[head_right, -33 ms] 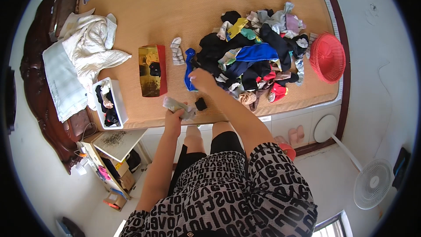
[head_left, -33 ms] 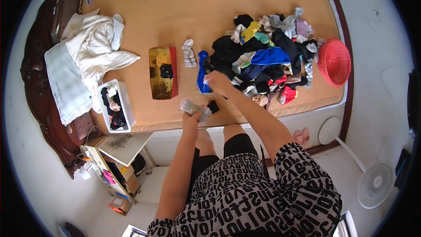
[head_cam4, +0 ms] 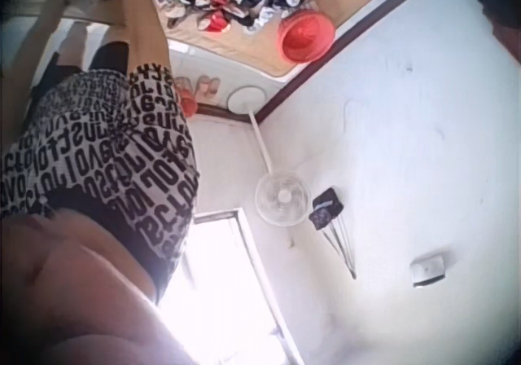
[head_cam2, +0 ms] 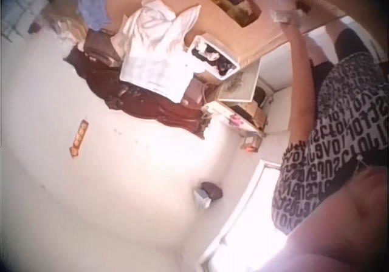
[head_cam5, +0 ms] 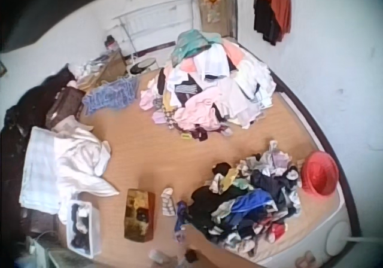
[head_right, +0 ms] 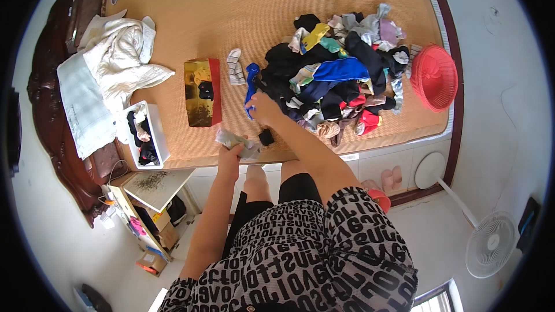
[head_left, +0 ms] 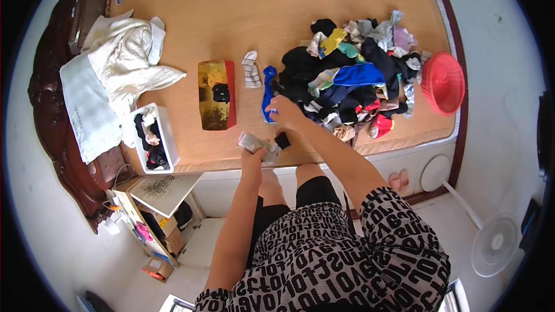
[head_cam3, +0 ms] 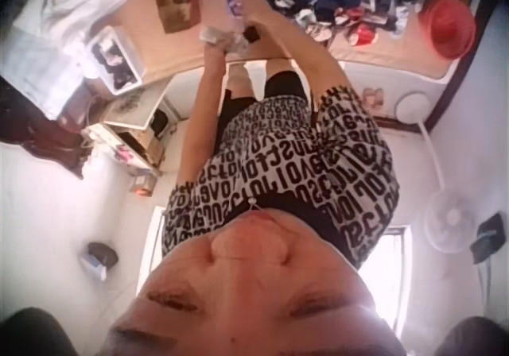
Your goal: The person picks up individual items of clothing from a pile on a bed, folds them by hand, and places them into a storage bin; the person also sorts through small items and plastic bags in a cabinet.
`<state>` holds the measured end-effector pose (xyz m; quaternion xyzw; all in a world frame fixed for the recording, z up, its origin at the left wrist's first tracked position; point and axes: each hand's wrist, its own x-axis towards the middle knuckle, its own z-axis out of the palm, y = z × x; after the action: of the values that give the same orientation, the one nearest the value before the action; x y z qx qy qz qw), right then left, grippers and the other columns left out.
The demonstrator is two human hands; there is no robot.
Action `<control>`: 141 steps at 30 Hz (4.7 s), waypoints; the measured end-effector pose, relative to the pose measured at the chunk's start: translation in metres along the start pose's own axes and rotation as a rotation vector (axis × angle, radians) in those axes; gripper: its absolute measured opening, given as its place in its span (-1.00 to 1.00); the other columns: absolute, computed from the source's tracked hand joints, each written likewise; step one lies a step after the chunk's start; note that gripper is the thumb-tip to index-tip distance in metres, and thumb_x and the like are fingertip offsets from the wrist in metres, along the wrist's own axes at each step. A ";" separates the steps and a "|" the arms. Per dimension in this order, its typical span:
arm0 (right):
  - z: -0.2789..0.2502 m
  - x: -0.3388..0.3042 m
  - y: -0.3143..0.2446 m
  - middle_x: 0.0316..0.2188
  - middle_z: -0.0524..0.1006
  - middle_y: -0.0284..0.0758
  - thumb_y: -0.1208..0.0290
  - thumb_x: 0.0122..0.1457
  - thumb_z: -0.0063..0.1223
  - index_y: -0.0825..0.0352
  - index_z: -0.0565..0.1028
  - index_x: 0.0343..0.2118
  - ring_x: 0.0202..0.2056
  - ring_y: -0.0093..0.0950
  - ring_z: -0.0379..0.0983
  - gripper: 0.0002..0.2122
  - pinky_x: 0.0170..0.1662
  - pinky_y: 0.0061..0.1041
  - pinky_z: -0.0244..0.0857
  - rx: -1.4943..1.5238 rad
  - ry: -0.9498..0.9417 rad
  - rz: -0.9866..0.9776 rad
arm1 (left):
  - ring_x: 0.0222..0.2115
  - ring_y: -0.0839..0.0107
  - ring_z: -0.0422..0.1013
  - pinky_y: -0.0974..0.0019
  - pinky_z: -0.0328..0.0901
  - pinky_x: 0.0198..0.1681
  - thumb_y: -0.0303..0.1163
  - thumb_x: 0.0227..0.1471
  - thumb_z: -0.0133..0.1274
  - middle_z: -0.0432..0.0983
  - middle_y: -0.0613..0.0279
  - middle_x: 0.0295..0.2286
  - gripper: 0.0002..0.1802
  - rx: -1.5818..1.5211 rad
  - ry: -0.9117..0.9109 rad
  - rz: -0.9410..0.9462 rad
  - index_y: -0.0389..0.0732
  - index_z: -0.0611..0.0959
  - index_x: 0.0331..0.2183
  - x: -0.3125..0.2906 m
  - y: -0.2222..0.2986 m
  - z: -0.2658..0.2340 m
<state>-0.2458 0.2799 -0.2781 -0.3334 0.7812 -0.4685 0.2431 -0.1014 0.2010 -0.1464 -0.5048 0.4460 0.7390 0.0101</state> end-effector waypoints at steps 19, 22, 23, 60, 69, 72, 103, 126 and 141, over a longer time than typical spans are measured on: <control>-0.070 -0.024 -0.044 -0.55 0.47 -0.29 0.51 -0.10 0.15 0.32 0.48 -0.43 -0.52 -0.43 0.43 -0.86 -0.45 -0.55 0.27 0.116 0.716 0.186 | -0.16 0.32 0.32 0.26 0.23 -0.07 -0.54 -0.02 0.04 0.34 0.17 -0.18 -0.62 -0.281 0.076 0.004 -0.30 0.35 -0.13 0.022 0.002 -0.044; -0.103 -0.024 0.012 -0.66 0.37 -0.41 0.42 -0.04 0.15 0.33 0.46 -0.41 -0.65 -0.56 0.28 -0.84 -0.67 -0.57 0.11 0.848 0.944 0.922 | -0.14 0.35 0.30 0.26 0.21 -0.07 -0.47 -0.01 0.03 0.28 0.16 -0.10 -0.53 -0.073 0.088 0.004 -0.26 0.30 -0.04 0.023 0.013 -0.021; -0.120 -0.031 0.056 -0.66 0.36 -0.42 0.39 -0.02 0.15 0.25 0.44 -0.45 -0.70 -0.57 0.22 -0.88 -0.74 -0.62 0.00 1.155 0.952 0.970 | -0.14 0.35 0.30 0.26 0.21 -0.07 -0.47 -0.01 0.03 0.28 0.16 -0.10 -0.53 -0.072 0.067 0.000 -0.26 0.30 -0.04 0.024 0.018 -0.006; -0.131 -0.091 -0.256 -0.42 0.52 -0.27 0.36 -0.11 0.22 0.40 0.51 -0.31 -0.33 -0.49 0.43 -0.71 -0.22 -0.53 0.27 -0.214 -0.094 0.341 | -0.21 0.32 0.43 0.24 0.32 -0.08 -0.33 0.10 -0.07 0.47 0.20 -0.22 -0.67 -0.388 -0.465 0.282 -0.25 0.43 -0.10 -0.040 0.137 -0.061; -0.108 -0.075 -0.352 -0.38 0.43 -0.50 0.57 0.07 0.06 0.34 0.50 -0.27 -0.35 -0.71 0.33 -0.86 -0.24 -0.75 0.21 0.485 0.201 -0.007 | -0.05 0.21 0.32 0.09 0.29 -0.04 -0.17 0.19 -0.23 0.31 0.07 -0.03 -0.53 -0.461 -0.309 -0.104 -0.27 0.27 0.03 -0.031 0.093 -0.094; -0.102 -0.079 -0.367 -0.39 0.42 -0.50 0.59 0.07 0.05 0.33 0.51 -0.28 -0.34 -0.73 0.31 -0.86 -0.24 -0.76 0.19 0.517 0.258 -0.116 | -0.02 0.18 0.29 0.07 0.25 0.00 -0.12 0.20 -0.29 0.30 0.06 -0.02 -0.51 -0.590 -0.352 -0.233 -0.25 0.27 0.03 -0.033 0.088 -0.098; -0.095 -0.126 -0.308 -0.48 0.47 -0.41 0.42 0.05 0.08 0.31 0.43 -0.41 -0.47 -0.63 0.39 -0.89 -0.35 -0.65 0.28 1.057 0.312 -0.048 | -0.21 0.41 0.42 0.38 0.36 -0.21 -0.04 0.17 -0.24 0.42 0.19 -0.17 -0.47 -0.505 -0.220 0.462 -0.27 0.31 0.00 -0.051 0.124 -0.139; -0.039 -0.050 -0.345 -0.31 0.46 -0.26 0.37 0.12 0.03 0.35 0.25 0.07 -0.33 -0.43 0.44 -0.55 -0.17 -0.51 0.33 0.673 0.117 0.176 | -0.26 0.51 0.37 0.44 0.29 -0.17 -0.38 0.05 -0.01 0.45 0.25 -0.26 -0.61 0.199 -0.464 0.708 -0.31 0.39 -0.08 -0.101 0.130 -0.110; -0.062 -0.042 -0.370 -0.31 0.53 -0.31 0.54 0.04 0.08 0.35 0.47 -0.24 -0.25 -0.49 0.46 -0.81 -0.13 -0.47 0.35 1.121 0.199 -0.035 | -0.48 0.33 0.47 0.31 0.33 -0.36 -0.38 -0.10 0.13 0.54 0.08 -0.48 -0.77 0.821 -0.430 0.568 -0.25 0.61 -0.32 -0.086 0.138 -0.112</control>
<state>-0.1526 0.2215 0.0829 -0.1204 0.4266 -0.8445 0.3005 -0.0407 0.0808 -0.0021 -0.1565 0.8047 0.5644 0.0972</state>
